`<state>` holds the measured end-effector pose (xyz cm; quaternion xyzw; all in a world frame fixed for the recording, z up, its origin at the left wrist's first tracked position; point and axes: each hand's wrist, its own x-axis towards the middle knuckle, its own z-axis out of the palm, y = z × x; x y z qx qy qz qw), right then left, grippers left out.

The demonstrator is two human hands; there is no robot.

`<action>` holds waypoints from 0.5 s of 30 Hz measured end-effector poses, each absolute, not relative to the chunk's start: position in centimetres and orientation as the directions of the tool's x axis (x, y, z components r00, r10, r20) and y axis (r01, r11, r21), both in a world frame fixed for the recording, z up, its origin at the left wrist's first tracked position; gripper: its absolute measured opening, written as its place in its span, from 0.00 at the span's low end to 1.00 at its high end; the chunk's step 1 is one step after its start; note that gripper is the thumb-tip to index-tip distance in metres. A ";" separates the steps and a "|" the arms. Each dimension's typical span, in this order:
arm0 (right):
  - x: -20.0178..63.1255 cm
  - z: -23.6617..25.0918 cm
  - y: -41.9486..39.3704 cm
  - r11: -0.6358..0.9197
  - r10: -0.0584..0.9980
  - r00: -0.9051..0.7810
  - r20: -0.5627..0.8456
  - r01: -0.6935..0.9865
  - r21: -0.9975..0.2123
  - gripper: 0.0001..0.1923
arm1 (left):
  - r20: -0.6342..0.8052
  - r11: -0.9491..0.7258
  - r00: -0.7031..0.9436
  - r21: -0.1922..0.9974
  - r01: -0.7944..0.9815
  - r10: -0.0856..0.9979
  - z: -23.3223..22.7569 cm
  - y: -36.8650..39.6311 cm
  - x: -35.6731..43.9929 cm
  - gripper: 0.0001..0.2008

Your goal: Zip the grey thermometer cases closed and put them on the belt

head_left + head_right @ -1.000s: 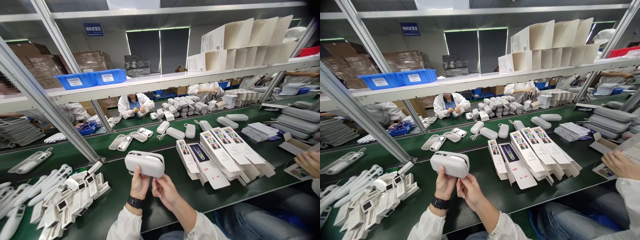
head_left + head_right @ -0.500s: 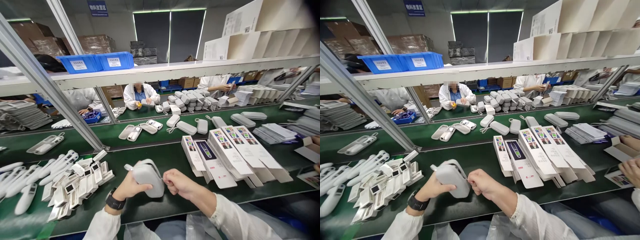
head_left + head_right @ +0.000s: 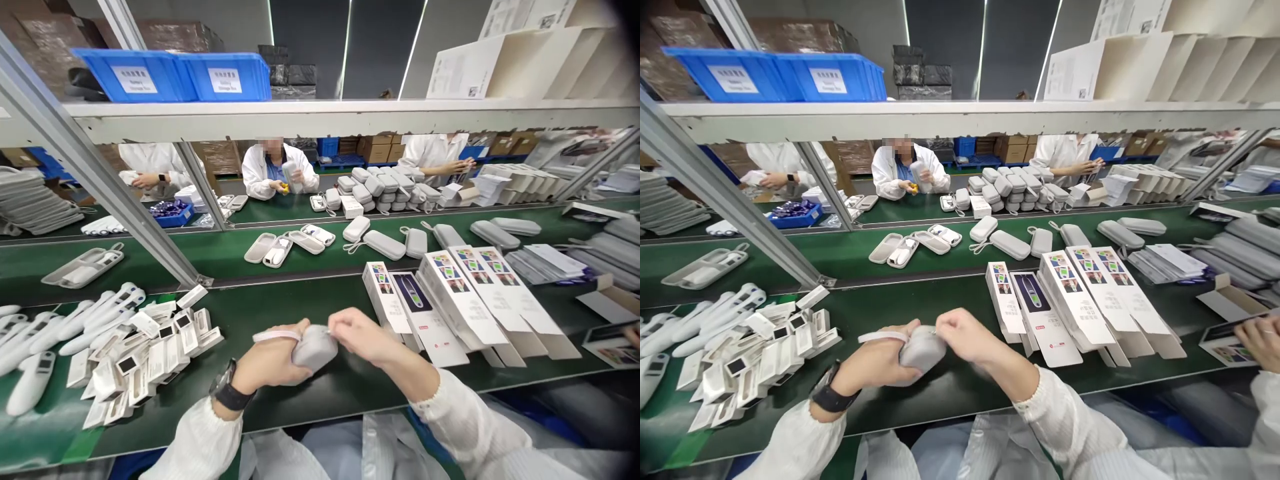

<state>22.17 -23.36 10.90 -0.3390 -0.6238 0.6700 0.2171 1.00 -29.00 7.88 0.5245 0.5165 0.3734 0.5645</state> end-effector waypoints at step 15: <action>18.4 2.8 -14.8 0.053 0.990 -0.139 0.023 0.216 -0.975 0.12 | -0.058 0.233 -0.443 0.906 0.353 0.895 6.5 -15.4 -10.8 0.27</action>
